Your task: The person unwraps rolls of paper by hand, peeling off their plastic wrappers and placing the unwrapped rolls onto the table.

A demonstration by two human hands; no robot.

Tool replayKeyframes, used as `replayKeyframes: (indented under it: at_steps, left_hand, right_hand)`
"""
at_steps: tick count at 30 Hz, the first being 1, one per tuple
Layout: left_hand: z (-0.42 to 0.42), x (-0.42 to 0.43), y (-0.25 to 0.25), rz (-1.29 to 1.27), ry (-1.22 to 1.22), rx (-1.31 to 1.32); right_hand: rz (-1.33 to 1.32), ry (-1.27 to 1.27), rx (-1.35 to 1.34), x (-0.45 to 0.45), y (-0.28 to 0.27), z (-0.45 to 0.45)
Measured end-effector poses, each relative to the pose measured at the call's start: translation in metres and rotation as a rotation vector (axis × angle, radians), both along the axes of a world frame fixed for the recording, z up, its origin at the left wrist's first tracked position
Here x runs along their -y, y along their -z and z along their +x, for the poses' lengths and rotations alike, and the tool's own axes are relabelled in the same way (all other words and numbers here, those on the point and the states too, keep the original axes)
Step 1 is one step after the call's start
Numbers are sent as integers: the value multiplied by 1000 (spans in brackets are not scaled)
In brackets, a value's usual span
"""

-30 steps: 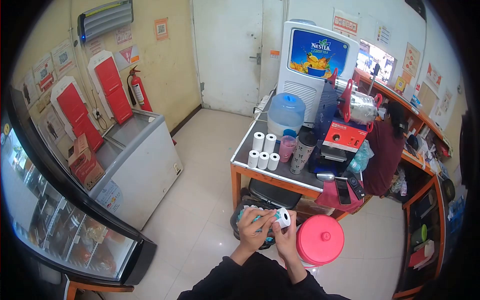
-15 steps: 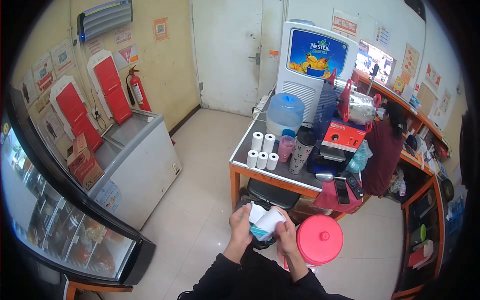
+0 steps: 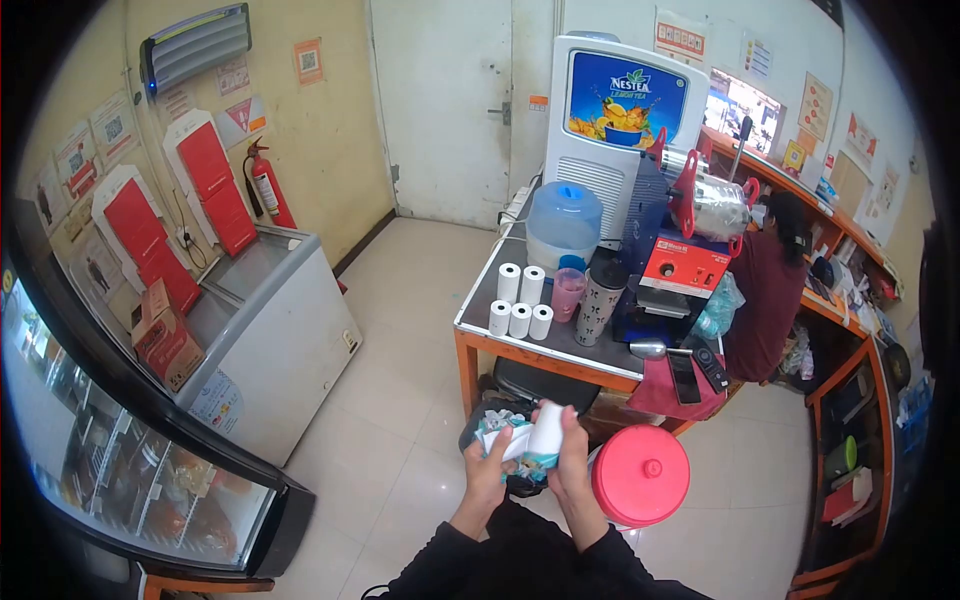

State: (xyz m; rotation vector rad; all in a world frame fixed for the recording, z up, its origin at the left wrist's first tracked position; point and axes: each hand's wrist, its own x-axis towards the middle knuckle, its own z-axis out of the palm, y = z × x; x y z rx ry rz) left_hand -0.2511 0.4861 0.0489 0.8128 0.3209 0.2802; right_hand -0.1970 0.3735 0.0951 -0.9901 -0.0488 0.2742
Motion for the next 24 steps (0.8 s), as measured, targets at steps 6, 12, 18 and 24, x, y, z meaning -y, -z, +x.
replayKeyframes:
  at_steps: [6, 12, 18, 24]
  left_hand:
    - [5, 22, -24, -260, -29, 132]
    - [16, 6, -15, -73, 38, 181]
    - [41, -17, -19, 45, 81, 113]
    - [54, -47, 26, -194, -50, 32]
  right_hand:
    - [50, 28, 67, -16, 16, 15]
    - [-337, -156, 415, -14, -6, 31]
    - [-185, -169, 337, -13, -2, 66]
    - [164, 171, 196, -19, -8, 124]
